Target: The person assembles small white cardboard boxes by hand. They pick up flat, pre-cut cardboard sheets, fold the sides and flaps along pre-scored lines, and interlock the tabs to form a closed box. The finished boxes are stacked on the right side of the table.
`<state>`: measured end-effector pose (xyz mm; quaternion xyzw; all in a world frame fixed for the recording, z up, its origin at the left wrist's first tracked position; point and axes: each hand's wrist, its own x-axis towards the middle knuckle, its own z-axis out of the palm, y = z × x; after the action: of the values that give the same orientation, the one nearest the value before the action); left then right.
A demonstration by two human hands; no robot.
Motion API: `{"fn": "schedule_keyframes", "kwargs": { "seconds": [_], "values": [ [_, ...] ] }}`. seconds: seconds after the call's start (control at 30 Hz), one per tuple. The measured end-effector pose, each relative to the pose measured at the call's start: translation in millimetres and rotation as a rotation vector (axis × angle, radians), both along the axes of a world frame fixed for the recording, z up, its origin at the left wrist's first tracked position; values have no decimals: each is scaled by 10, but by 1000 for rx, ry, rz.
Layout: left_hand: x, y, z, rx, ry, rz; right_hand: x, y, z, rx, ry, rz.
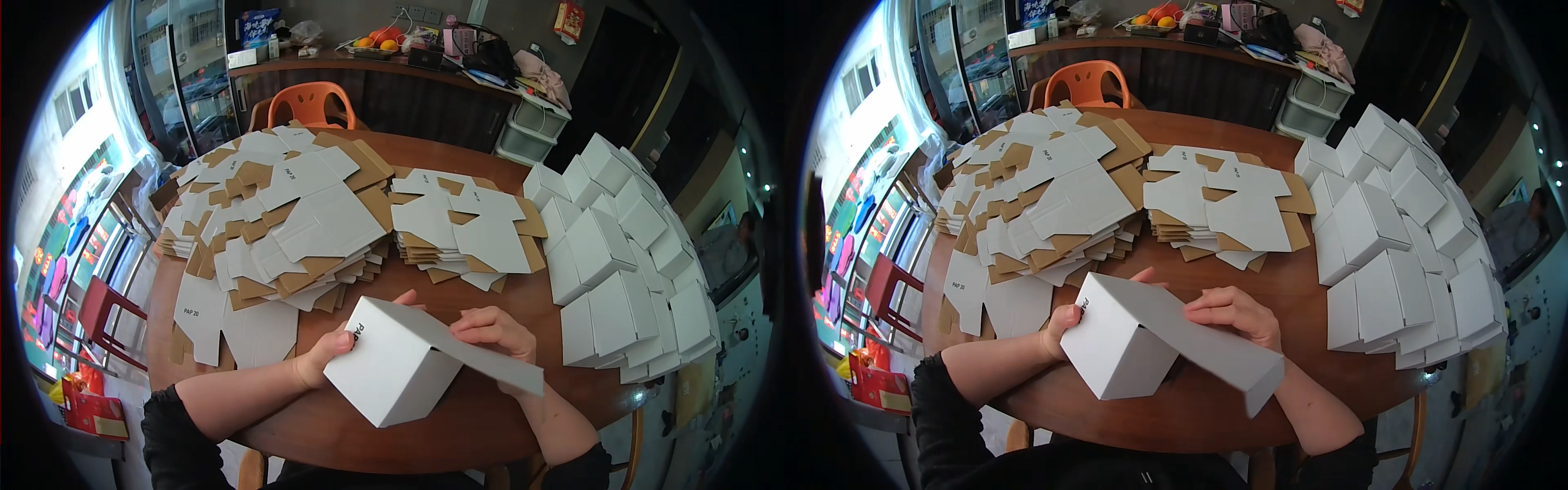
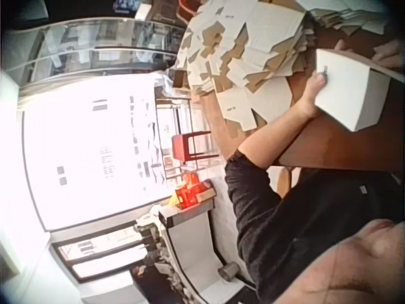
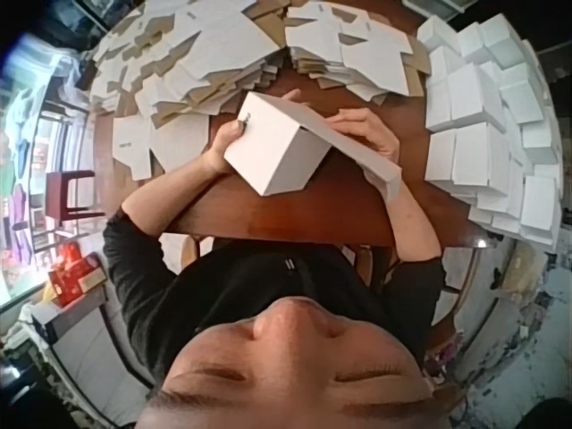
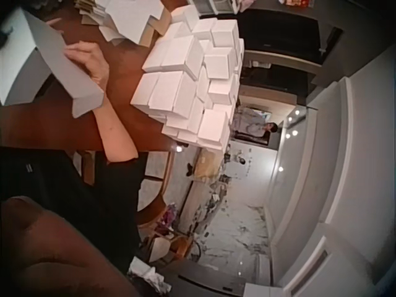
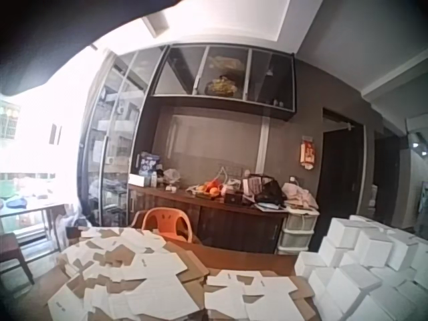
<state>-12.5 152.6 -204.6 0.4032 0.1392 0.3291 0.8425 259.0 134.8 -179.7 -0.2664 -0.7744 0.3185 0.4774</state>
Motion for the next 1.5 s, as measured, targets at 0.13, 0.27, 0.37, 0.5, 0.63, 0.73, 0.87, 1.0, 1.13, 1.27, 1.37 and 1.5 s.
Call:
{"fn": "schedule_keyframes", "kwargs": {
  "seconds": [0.13, 0.27, 0.37, 0.5, 0.63, 0.73, 0.87, 1.0, 1.13, 1.27, 1.37, 1.5],
  "values": [
    [-2, -15, 0, -13, 4, -34, 49, 11, 83, 23, -20, 67],
    [26, -13, -21, 27, 19, -69, 81, 46, -36, -71, 64, 151],
    [6, 0, -9, 45, 45, -85, -11, -11, -217, -298, 299, 143],
    [15, 20, 11, 65, 64, -114, 62, -9, -384, -649, 487, 113],
    [6, 15, -2, 144, 82, -55, -41, -44, -338, -796, 615, -48],
    [-11, -38, -106, 120, -32, 156, -109, -1, -203, -657, 511, -195],
    [-96, -28, -212, 20, 9, 194, -67, 21, -294, -620, 438, -236],
    [-56, -30, -187, 71, 30, 208, -126, -57, -285, -521, 334, -116],
    [14, -43, -84, 196, 41, 266, -86, -63, -295, -393, 315, -23],
    [1, -41, -131, 298, 79, 308, -117, -74, -250, -327, 295, -23],
    [0, -29, -134, 306, 55, 283, -149, -99, -241, -425, 332, -104],
    [-12, -17, -113, 174, 0, 263, -92, -83, -220, -693, 489, -101]
  ]
}}
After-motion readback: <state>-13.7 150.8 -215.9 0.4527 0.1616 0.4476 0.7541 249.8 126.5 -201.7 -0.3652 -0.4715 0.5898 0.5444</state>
